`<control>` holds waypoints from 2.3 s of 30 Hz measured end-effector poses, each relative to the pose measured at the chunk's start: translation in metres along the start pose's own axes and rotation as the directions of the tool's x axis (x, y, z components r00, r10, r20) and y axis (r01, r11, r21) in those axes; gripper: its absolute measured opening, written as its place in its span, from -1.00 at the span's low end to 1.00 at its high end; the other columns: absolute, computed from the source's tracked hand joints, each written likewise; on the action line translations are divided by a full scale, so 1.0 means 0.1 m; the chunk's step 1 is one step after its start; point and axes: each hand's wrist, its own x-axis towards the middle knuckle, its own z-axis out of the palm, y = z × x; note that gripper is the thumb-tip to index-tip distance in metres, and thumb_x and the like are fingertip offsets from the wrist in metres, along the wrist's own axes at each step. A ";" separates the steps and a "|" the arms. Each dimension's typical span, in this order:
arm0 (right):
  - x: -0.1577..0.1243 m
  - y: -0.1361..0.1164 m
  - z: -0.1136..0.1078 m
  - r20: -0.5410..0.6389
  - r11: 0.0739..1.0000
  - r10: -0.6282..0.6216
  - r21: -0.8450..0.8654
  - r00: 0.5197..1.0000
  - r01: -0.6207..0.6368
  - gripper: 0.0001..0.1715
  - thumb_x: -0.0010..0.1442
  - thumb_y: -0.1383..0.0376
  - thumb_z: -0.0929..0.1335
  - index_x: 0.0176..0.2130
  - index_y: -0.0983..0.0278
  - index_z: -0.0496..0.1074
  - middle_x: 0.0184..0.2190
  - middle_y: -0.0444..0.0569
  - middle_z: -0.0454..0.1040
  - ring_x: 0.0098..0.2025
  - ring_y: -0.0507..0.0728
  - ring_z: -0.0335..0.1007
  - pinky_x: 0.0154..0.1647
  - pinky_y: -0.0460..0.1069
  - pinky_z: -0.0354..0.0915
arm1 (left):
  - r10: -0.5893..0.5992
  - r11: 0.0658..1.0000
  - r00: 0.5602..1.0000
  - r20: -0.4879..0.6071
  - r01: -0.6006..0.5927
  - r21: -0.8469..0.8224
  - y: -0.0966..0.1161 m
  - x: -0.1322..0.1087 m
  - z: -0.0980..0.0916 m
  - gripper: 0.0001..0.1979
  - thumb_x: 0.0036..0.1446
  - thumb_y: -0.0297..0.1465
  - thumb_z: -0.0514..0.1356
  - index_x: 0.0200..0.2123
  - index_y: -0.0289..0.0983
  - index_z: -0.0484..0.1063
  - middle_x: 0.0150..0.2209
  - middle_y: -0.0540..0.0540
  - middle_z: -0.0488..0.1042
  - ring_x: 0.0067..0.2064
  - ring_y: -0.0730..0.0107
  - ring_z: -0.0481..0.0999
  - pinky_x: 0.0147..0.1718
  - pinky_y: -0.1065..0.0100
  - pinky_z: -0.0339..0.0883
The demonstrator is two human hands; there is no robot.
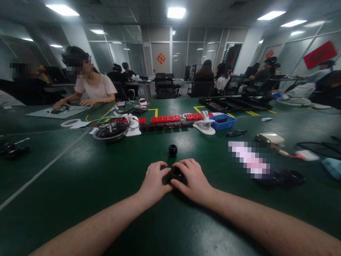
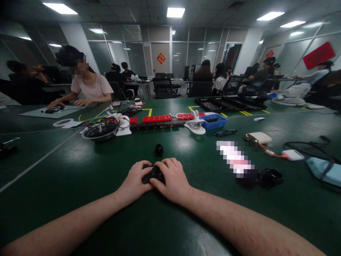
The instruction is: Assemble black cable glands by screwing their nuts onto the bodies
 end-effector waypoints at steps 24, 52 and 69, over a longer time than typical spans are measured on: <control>0.02 0.03 -0.02 -0.004 0.993 -0.095 -0.067 0.995 0.095 -0.70 0.08 0.23 0.26 -0.16 0.25 0.35 -0.07 0.06 0.24 0.02 0.21 0.02 0.09 0.21 -0.09 | 0.049 0.998 0.999 -0.004 -0.049 -0.036 -0.03 0.01 0.03 -0.74 -0.12 -0.25 0.21 -0.30 -0.18 0.42 -0.16 -0.06 0.27 -0.09 0.18 0.23 -0.10 0.12 0.17; -0.08 0.09 -0.07 -0.039 0.963 -0.269 -0.001 0.962 0.269 -0.73 0.09 0.30 0.20 -0.44 0.25 0.45 -0.10 0.00 0.28 0.06 0.22 0.00 0.13 0.28 -0.24 | 0.039 0.999 0.999 -0.001 -0.039 -0.023 -0.07 0.02 0.03 -0.66 -0.12 -0.17 0.22 -0.24 -0.16 0.41 -0.17 -0.06 0.27 -0.09 0.19 0.24 -0.08 0.12 0.15; -0.01 0.13 -0.07 -0.027 0.991 -0.063 -0.122 0.998 0.059 -0.68 0.06 0.08 0.28 -0.41 0.31 0.31 -0.15 0.10 0.26 -0.02 0.23 0.08 0.08 0.27 -0.10 | 0.007 0.999 1.000 -0.008 -0.007 -0.034 -0.04 0.01 -0.01 -0.67 -0.13 -0.13 0.21 -0.28 -0.17 0.43 -0.21 -0.05 0.28 -0.14 0.20 0.25 -0.14 0.14 0.18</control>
